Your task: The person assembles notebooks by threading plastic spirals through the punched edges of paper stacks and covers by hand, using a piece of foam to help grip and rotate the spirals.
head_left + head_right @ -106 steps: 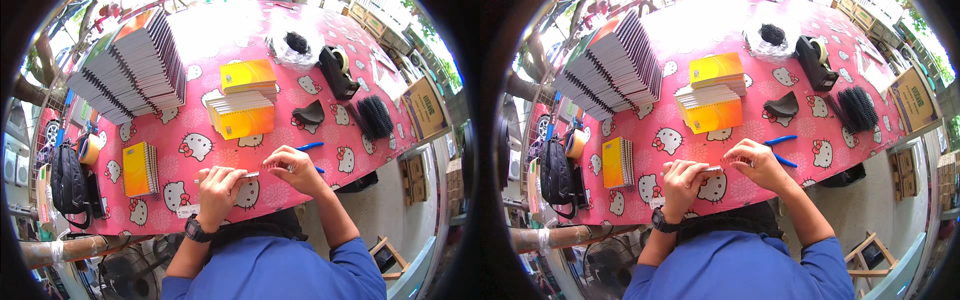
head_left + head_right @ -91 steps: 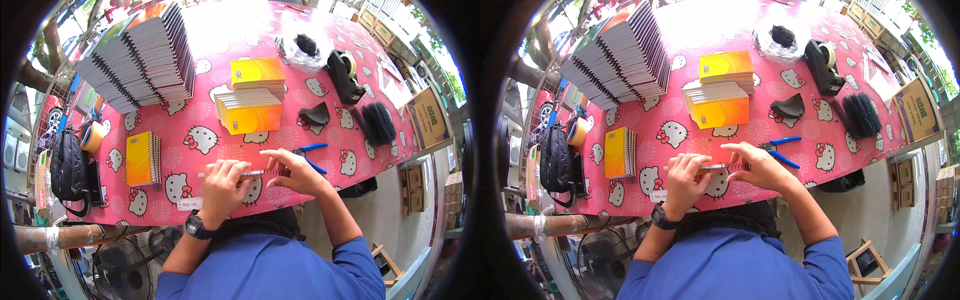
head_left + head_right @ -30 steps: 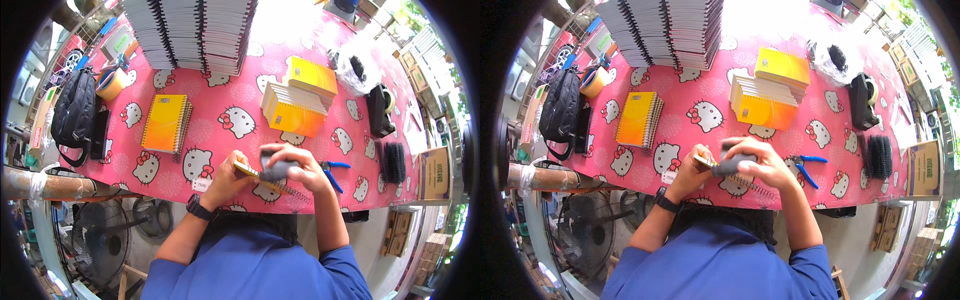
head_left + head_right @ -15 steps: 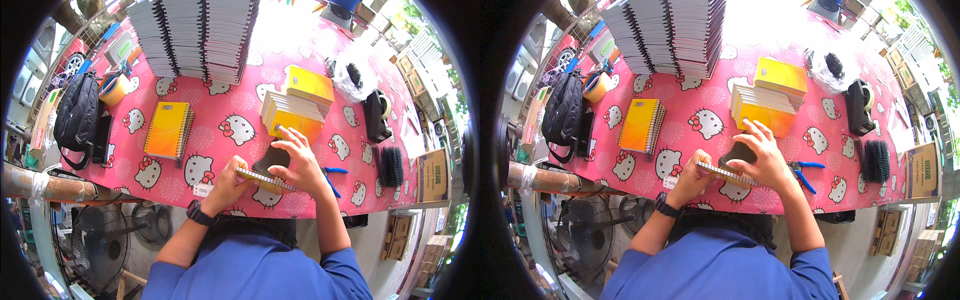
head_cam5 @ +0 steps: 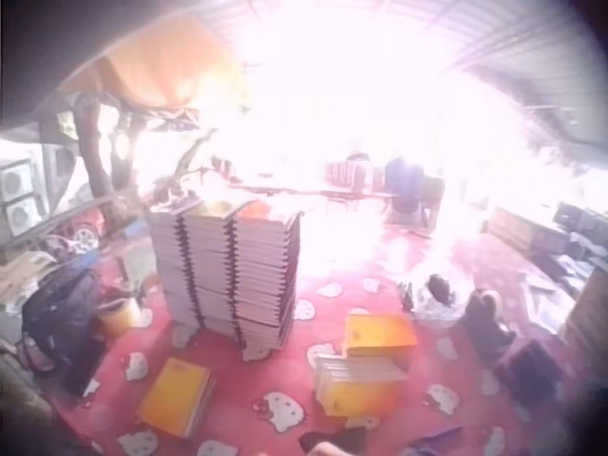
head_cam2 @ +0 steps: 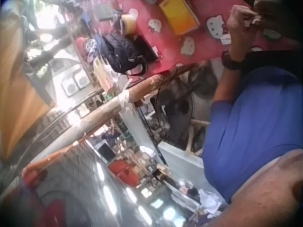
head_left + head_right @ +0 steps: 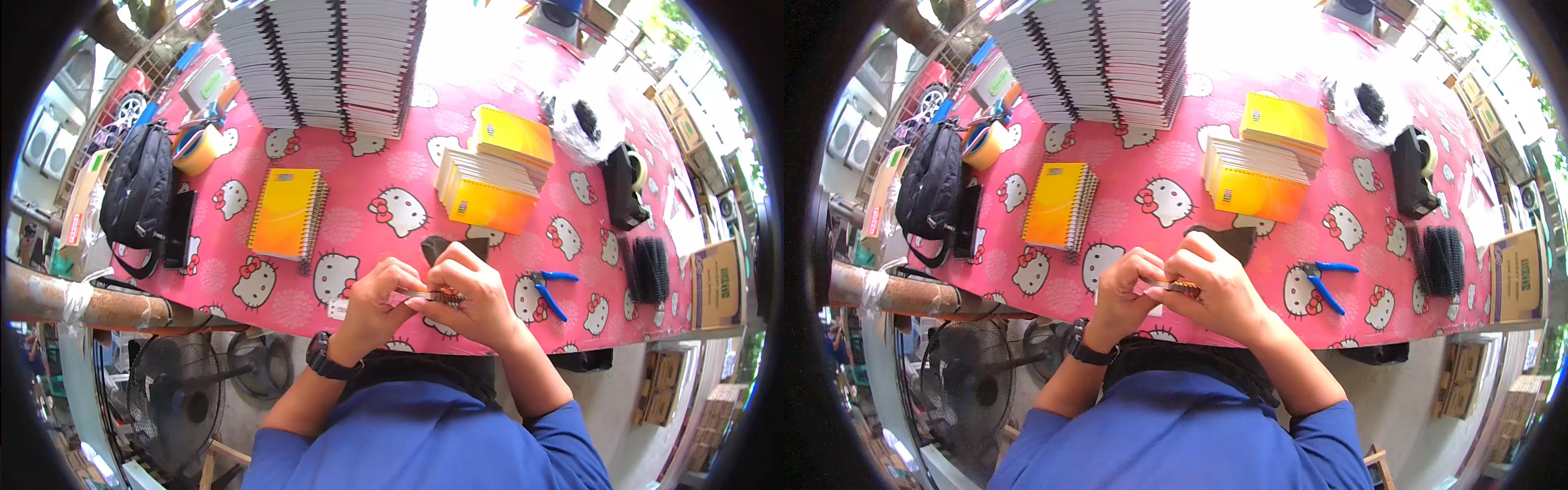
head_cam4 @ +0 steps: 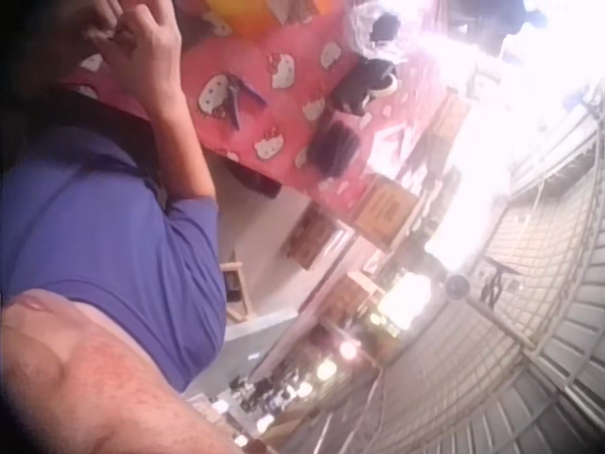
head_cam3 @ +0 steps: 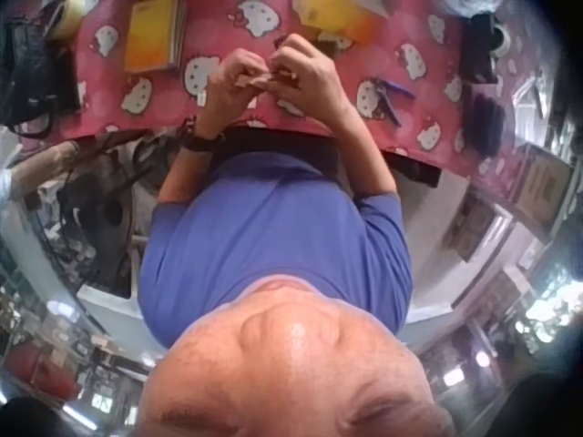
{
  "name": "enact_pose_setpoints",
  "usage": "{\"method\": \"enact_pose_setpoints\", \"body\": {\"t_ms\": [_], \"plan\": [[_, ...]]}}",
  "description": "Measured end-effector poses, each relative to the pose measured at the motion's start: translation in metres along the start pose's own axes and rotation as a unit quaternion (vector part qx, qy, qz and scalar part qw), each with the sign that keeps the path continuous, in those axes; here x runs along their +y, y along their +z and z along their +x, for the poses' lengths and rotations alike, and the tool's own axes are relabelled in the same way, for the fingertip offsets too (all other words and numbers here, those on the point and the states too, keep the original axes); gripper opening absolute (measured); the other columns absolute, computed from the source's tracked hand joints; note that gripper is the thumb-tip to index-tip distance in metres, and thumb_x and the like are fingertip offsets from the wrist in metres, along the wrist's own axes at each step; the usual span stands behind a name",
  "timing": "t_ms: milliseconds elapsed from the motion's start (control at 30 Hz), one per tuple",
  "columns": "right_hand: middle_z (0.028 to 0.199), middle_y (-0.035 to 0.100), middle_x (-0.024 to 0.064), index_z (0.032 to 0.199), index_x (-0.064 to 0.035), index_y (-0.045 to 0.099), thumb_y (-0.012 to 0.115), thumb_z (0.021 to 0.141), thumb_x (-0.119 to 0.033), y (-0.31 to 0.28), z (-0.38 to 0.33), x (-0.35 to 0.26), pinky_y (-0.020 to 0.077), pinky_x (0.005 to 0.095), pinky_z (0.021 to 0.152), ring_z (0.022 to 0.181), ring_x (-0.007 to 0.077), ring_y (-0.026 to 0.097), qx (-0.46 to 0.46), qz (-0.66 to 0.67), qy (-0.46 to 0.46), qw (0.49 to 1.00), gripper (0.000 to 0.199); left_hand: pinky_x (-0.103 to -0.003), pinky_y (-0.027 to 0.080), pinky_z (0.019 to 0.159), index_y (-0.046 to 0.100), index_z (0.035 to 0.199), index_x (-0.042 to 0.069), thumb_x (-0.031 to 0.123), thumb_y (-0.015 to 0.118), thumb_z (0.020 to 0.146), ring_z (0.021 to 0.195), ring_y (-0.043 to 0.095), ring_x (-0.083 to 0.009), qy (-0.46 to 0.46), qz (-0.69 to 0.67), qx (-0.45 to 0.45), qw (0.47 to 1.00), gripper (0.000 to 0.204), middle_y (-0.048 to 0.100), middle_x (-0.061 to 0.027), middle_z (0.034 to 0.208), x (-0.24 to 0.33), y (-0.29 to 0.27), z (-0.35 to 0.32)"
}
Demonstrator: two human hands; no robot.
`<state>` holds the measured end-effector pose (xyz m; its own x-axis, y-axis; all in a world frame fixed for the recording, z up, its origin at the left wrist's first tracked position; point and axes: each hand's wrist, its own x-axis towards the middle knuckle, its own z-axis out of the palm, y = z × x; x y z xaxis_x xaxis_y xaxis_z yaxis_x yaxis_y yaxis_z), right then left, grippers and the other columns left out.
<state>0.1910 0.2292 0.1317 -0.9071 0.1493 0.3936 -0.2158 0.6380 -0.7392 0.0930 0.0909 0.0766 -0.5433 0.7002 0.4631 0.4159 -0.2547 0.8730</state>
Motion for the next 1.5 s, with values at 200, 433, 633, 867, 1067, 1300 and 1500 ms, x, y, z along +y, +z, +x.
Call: {"method": "enact_pose_setpoints", "body": {"t_ms": [200,433,633,867,1067,1300,1500], "plan": [[0.073,0.055,0.0071,0.082,-0.0032,0.060,0.077,0.071,-0.017,0.013,0.002,-0.001,0.0462,0.0304,0.057,0.068,0.0211,0.056,0.021,-0.016,-0.037,0.999,0.025,-0.027,0.047,0.070,0.056,0.087,0.005,0.010,0.073,0.077,0.082,0.058,-0.0144,-0.046,-0.036,0.022,0.998,0.020,0.061,-0.0072,0.089,-0.007,-0.007,-0.012],[0.128,0.045,0.0194,0.132,-0.0069,0.042,0.076,0.070,-0.038,0.006,0.009,0.011,0.0333,0.0463,0.102,0.118,0.0370,0.042,0.013,-0.013,0.015,1.000,0.077,-0.024,0.046,0.073,0.052,0.101,0.004,0.014,0.064,0.088,0.088,0.055,-0.0106,-0.087,0.017,0.256,0.963,0.021,0.055,-0.0046,0.098,0.003,-0.057,0.000],[0.126,0.050,0.0140,0.128,-0.0209,0.050,0.080,0.059,-0.029,0.002,-0.030,0.065,0.0270,0.0486,0.102,0.119,0.0310,0.041,-0.079,-0.259,0.104,0.957,0.076,-0.030,0.049,0.071,0.051,0.110,-0.001,0.020,0.064,0.089,0.081,0.057,-0.0176,-0.166,0.359,0.302,0.867,0.033,0.055,-0.0102,0.095,-0.031,-0.120,-0.006],[0.111,0.058,0.0059,0.118,-0.0196,0.059,0.071,0.062,-0.016,-0.073,-0.054,0.070,0.0290,0.0453,0.093,0.106,0.0255,0.050,0.163,-0.369,0.163,0.901,0.057,-0.047,0.033,0.097,0.053,0.116,0.001,0.027,0.072,0.080,0.117,0.039,-0.0357,-0.146,0.539,0.277,0.782,0.048,0.048,-0.0197,0.117,-0.042,-0.140,-0.023],[0.121,0.057,0.0068,0.118,-0.0157,0.061,0.070,0.073,-0.045,-0.100,-0.051,0.122,0.0262,0.0480,0.100,0.116,0.0250,0.047,0.173,-0.425,0.163,0.873,0.055,-0.047,0.034,0.096,0.056,0.113,0.004,0.019,0.071,0.079,0.116,0.042,-0.0334,0.017,0.477,0.270,0.836,0.040,0.049,-0.0169,0.119,-0.006,-0.096,0.017],[0.097,0.062,-0.0001,0.093,-0.0138,0.063,0.069,0.072,-0.020,-0.080,0.008,0.148,0.0298,0.0464,0.096,0.099,0.0217,0.055,0.218,-0.420,-0.001,0.881,0.023,-0.043,0.033,0.100,0.061,0.105,0.006,0.009,0.067,0.078,0.118,0.042,-0.0303,0.127,0.361,0.127,0.915,0.028,0.048,-0.0136,0.122,0.028,-0.007,0.066],[0.076,0.061,0.0085,0.080,-0.0074,0.063,0.071,0.069,-0.004,-0.058,-0.003,0.085,0.0493,0.0352,0.068,0.072,0.0266,0.059,0.204,-0.104,-0.054,0.972,0.014,-0.048,0.029,0.102,0.062,0.112,0.008,0.012,0.070,0.076,0.123,0.042,-0.0302,0.196,0.448,0.015,0.872,0.038,0.048,-0.0136,0.130,0.038,0.041,0.076]]}}
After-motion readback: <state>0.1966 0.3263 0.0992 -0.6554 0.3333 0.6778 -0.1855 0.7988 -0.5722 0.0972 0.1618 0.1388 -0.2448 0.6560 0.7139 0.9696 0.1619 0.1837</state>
